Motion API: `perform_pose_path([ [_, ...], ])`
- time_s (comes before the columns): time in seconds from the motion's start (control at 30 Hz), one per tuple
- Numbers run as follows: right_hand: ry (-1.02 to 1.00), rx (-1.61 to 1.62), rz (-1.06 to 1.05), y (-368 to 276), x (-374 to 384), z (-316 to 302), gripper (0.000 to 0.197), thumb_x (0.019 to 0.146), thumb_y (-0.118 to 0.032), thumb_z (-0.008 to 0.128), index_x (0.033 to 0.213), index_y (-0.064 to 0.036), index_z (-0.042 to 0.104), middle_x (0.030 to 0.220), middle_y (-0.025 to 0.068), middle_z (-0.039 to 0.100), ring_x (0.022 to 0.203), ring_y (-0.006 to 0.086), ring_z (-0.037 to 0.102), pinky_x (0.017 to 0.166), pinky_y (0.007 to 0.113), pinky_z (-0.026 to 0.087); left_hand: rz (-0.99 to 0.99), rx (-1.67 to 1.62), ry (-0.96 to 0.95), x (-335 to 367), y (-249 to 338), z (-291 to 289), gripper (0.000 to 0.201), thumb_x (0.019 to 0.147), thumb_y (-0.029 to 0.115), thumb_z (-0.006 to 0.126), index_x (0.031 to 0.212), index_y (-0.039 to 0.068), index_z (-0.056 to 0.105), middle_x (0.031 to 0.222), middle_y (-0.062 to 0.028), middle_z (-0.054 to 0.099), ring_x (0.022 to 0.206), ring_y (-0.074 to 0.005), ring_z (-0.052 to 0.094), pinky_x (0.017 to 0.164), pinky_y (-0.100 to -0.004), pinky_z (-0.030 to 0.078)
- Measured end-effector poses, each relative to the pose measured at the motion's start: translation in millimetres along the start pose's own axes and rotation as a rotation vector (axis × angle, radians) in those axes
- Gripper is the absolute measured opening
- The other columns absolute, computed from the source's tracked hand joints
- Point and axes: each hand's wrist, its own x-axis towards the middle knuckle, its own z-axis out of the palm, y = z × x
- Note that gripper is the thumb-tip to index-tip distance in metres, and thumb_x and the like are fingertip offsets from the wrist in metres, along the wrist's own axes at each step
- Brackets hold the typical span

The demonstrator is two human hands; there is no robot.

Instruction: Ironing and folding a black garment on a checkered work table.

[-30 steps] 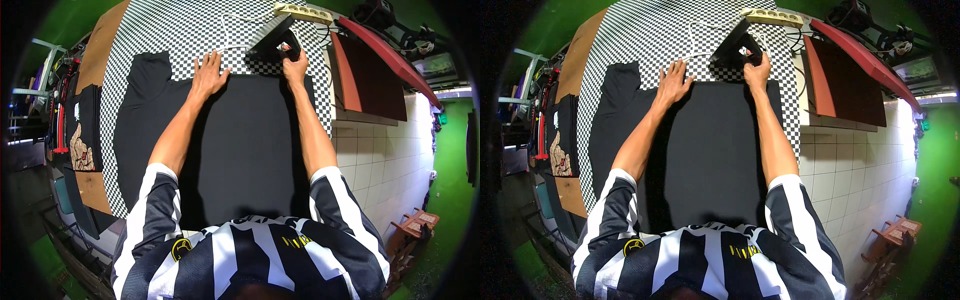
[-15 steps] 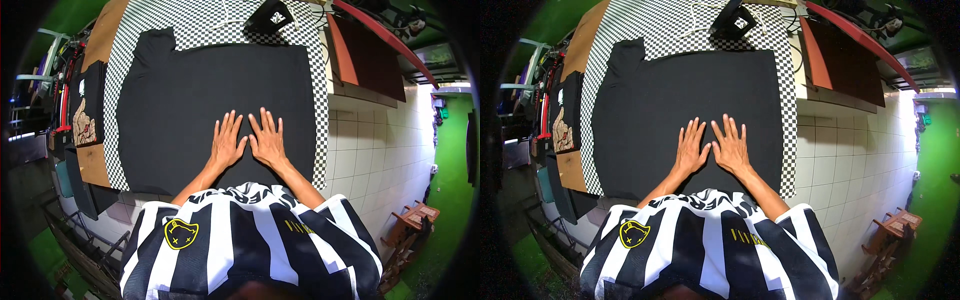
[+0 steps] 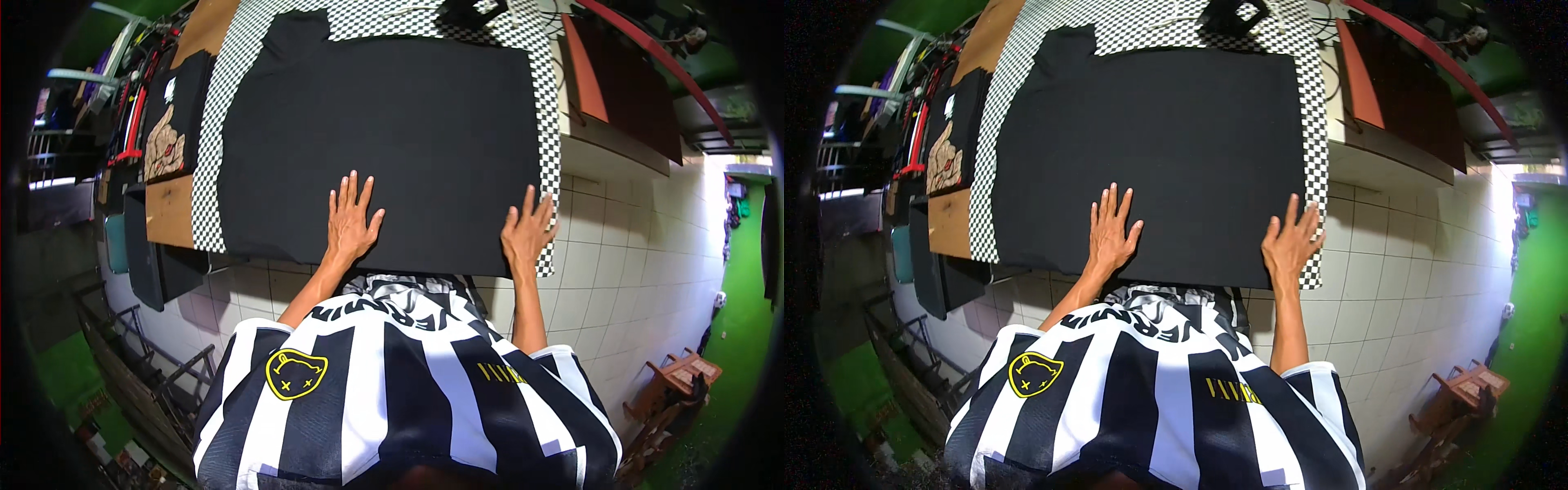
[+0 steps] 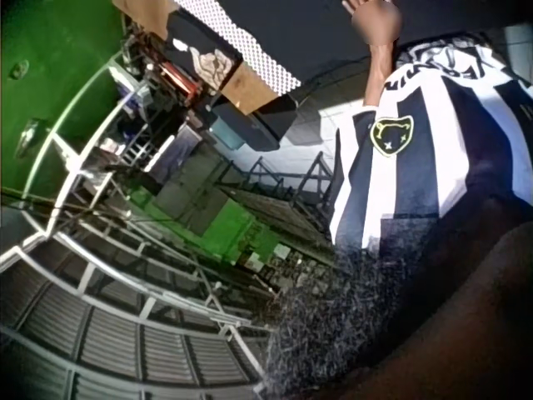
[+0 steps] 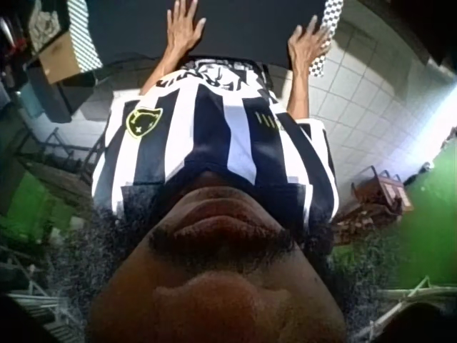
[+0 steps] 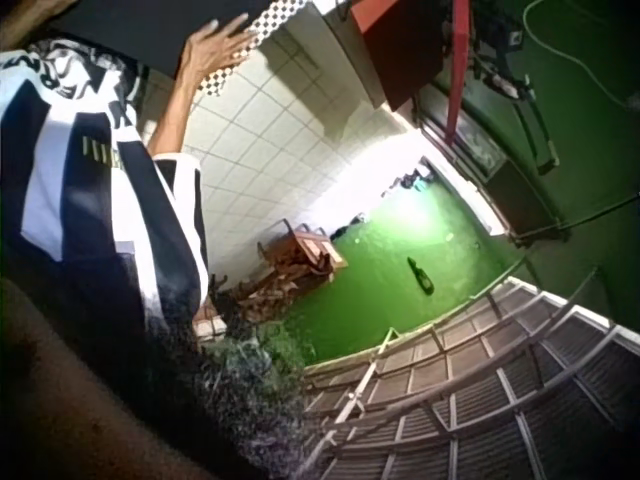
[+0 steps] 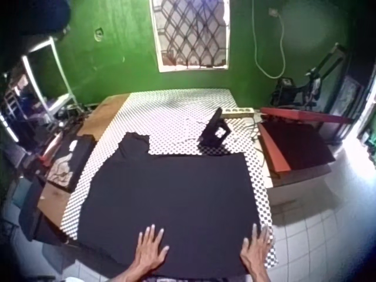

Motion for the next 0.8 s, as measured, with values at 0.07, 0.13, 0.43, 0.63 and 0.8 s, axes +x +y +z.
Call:
perform_pose_path([
  [0.07, 0.046, 0.018, 0.033, 10, -5, 1, 0.065, 0.102, -0.034, 0.047, 0.160, -0.0134, 0.027, 0.164, 0.0242, 0.021, 0.151, 0.0408, 0.023, 0.119, 0.063, 0.011, -0.002, -0.015, -0.008, -5, -3, -1, 0.070, 0.100, 0.039, 0.055, 0.160, 0.014, 0.030, 0.166, -0.0202, 0.019, 0.153, -0.0388, 0.019, 0.123, -0.0552, 0.016],
  [0.13, 0.167, 0.078, -0.001, 19, -11, 4, 0.067, 0.102, -0.031, 0.048, 0.160, -0.0088, 0.024, 0.164, 0.0244, 0.020, 0.151, 0.0406, 0.022, 0.120, 0.062, 0.011, -0.021, -0.026, 0.002, -12, -8, 2, 0.070, 0.100, 0.039, 0.055, 0.160, 0.015, 0.030, 0.167, -0.0197, 0.018, 0.153, -0.0387, 0.019, 0.123, -0.0550, 0.016],
  [0.43, 0.026, -0.023, -0.082, 40, -57, 15, 0.062, 0.102, -0.033, 0.044, 0.160, -0.0194, 0.029, 0.167, 0.0165, 0.021, 0.150, 0.0358, 0.026, 0.118, 0.063, 0.013, 0.004, -0.025, -0.042, -45, -33, 0, 0.066, 0.100, 0.041, 0.052, 0.159, 0.017, 0.032, 0.167, -0.0193, 0.018, 0.153, -0.0384, 0.019, 0.123, -0.0548, 0.015],
  [0.63, 0.217, 0.020, 0.185, 104, -33, 26, 0.057, 0.101, -0.028, 0.046, 0.155, -0.0132, 0.038, 0.161, 0.0207, 0.032, 0.146, 0.0383, 0.033, 0.118, 0.059, 0.020, -0.113, -0.096, 0.091, -55, -65, -9, 0.058, 0.099, 0.036, 0.055, 0.152, 0.014, 0.044, 0.163, -0.0211, 0.028, 0.150, -0.0412, 0.026, 0.121, -0.0579, 0.019],
  [0.8, 0.295, 0.020, 0.465, 145, -44, 34, 0.053, 0.096, -0.023, 0.056, 0.147, -0.0101, 0.046, 0.150, 0.0155, 0.046, 0.137, 0.0377, 0.043, 0.113, 0.054, 0.030, -0.255, -0.105, 0.246, -68, -98, -17, 0.049, 0.099, 0.030, 0.056, 0.144, 0.010, 0.053, 0.159, -0.0211, 0.034, 0.148, -0.0405, 0.030, 0.120, -0.0556, 0.021],
])
